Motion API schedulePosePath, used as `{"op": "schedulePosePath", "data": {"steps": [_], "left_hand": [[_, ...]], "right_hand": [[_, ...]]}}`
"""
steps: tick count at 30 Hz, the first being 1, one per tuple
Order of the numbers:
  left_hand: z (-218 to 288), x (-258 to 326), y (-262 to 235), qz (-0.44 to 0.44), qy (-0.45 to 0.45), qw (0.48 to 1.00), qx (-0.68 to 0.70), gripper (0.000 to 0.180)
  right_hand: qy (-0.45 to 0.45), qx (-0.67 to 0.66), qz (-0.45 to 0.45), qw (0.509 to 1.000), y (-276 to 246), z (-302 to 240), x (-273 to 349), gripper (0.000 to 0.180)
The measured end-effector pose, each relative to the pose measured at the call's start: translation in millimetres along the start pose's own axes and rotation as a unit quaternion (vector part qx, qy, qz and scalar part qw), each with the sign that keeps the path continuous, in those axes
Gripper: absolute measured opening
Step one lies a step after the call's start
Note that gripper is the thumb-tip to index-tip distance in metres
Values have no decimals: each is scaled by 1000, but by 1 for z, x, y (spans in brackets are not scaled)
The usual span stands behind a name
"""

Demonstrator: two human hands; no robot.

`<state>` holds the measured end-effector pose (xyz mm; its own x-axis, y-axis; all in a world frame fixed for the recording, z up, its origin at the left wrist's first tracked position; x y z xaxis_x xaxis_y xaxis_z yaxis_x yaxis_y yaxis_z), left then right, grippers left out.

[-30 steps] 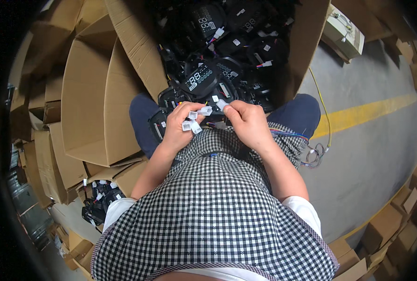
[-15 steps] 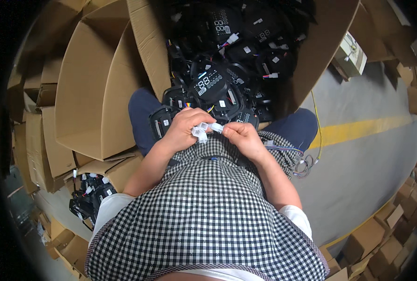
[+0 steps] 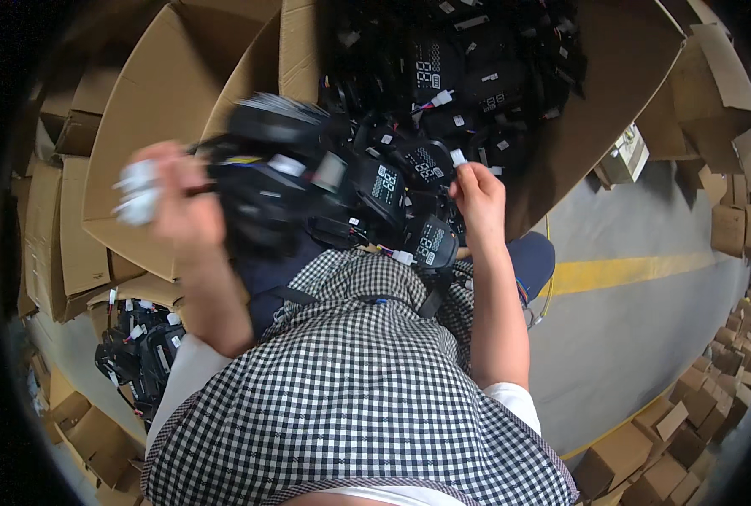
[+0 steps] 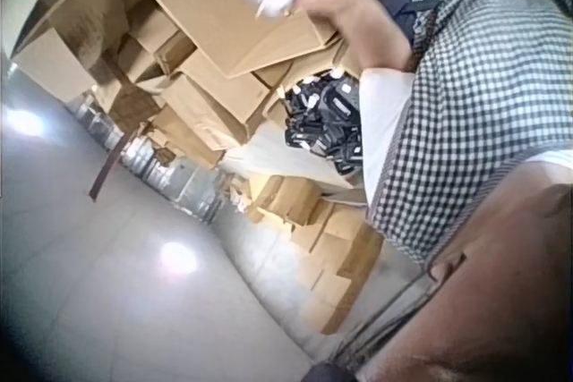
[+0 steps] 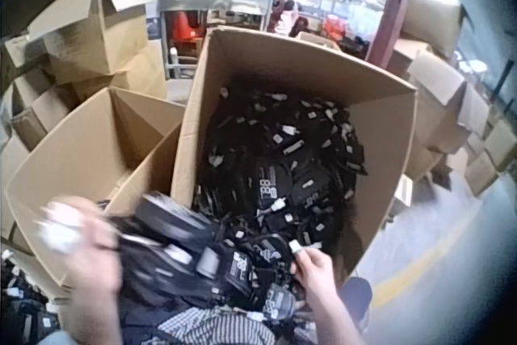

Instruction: Sorting and inspecting electronic components with displays and wiring harnesses from large cardboard boxes.

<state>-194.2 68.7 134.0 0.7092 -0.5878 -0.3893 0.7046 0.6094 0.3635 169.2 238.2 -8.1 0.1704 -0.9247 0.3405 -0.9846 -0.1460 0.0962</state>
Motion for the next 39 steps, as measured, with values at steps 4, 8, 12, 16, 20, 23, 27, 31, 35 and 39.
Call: {"op": "schedulePosePath", "data": {"steps": [4,8,12,16,20,23,27,31,35,39], "left_hand": [[123,-38,-101,172,209,958,-89,7],[101,-58,-191,183,208,886,-372,14],[-26,-62,-258,90,-40,818,-566,20],[-110,-15,-242,-173,-222,701,-656,23],[-137,21,-218,-152,-425,739,-499,32],[-62,-24,-141,-149,-107,704,-686,35],[-23,13,10,-248,89,711,-652,41],[-80,112,110,-517,100,691,-495,75],[-113,147,123,-490,60,768,-409,45],[-133,160,116,-494,-44,804,-328,34]], "right_hand": [[-19,42,-29,999,31,21,-51,23],[29,22,-74,997,74,41,-90,24],[12,-59,-128,990,89,58,-109,23],[-173,218,-120,953,85,34,-82,21],[-315,253,-94,910,92,15,-6,11],[-350,281,-97,888,88,23,27,13],[-372,292,-143,869,106,25,63,17],[-352,261,-176,881,104,31,62,21],[-330,273,-231,874,101,46,73,23],[-313,277,-252,873,84,36,88,20]]}}
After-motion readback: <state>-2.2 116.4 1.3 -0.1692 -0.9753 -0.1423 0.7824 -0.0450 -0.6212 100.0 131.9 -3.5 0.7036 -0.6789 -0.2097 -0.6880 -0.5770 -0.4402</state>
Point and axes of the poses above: each hand's wrist, its own x-axis away from the middle knuckle, its own y-axis out of the palm, z = x × y, the point moved 10 cm from there along -x, towards the middle knuckle, and after that the axes turned 10 degrees about -x, right-handed, at the moved point
